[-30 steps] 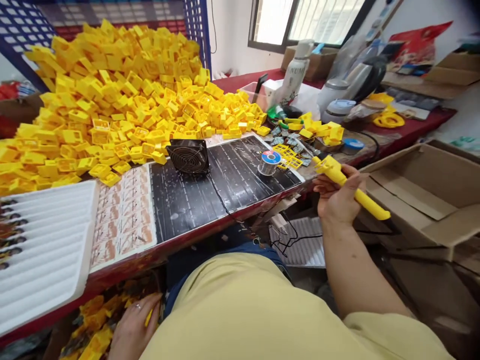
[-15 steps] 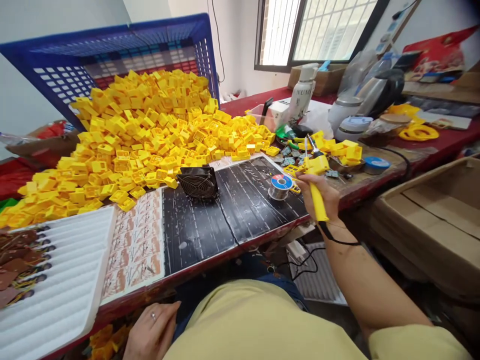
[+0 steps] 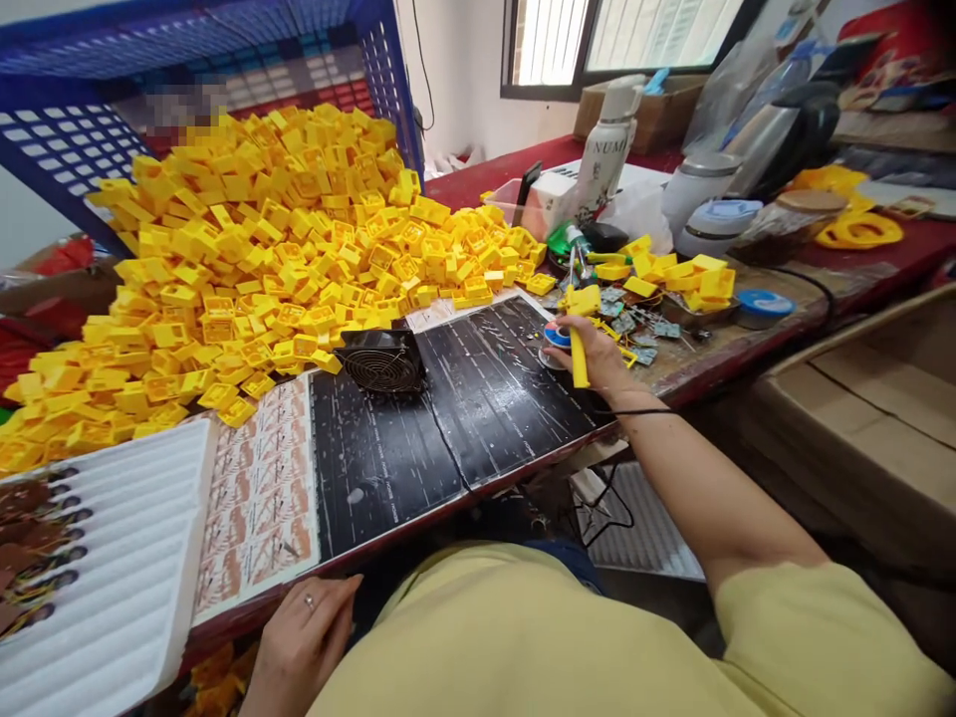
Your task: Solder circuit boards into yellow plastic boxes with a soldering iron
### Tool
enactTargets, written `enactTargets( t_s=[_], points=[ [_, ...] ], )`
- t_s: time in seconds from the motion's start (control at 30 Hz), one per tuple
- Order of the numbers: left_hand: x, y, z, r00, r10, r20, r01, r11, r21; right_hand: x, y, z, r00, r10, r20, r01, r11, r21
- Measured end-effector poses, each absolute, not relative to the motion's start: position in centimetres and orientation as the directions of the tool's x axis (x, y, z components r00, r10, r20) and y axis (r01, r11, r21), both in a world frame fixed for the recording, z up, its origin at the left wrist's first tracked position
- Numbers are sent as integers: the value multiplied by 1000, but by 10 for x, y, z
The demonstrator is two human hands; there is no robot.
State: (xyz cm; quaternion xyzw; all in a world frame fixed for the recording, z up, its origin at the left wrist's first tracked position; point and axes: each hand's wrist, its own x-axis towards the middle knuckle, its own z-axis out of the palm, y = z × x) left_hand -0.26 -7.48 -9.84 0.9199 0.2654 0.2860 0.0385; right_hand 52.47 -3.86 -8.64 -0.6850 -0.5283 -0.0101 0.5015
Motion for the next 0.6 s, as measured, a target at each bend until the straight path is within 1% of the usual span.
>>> enactTargets(
  t_s=[0.07, 0.13, 0.23, 0.27, 0.33, 0.4, 0.43, 0.5, 0.6],
  points=[
    [0, -70, -96, 716, 501, 487, 463, -862, 206, 527, -37, -76, 461, 682, 568, 720, 86, -688],
    [2, -64, -93, 732, 496, 467, 457, -866, 203, 520, -48, -66, 485, 624, 612, 707, 132, -695],
    [4, -55, -85, 761, 474, 444, 430, -880, 202, 493, -82, -55, 557, 496, 667, 663, 219, -716],
    [5, -51, -82, 773, 459, 438, 418, -888, 193, 483, -95, -53, 599, 434, 673, 638, 248, -729],
    [7, -43, -75, 792, 431, 432, 396, -902, 173, 463, -115, -53, 692, 319, 647, 575, 298, -762],
    [9, -34, -68, 799, 408, 442, 378, -912, 160, 445, -121, -58, 817, 244, 522, 429, 349, -833],
    [10, -29, -66, 797, 403, 449, 375, -914, 155, 438, -119, -61, 872, 236, 429, 326, 372, -869],
    [10, -17, -65, 792, 399, 461, 380, -914, 138, 425, -105, -71, 932, 289, 220, 92, 399, -912],
    [3, 1, -72, 783, 418, 460, 425, -900, 95, 413, -74, -89, 904, 428, -20, -196, 372, -907]
  ],
)
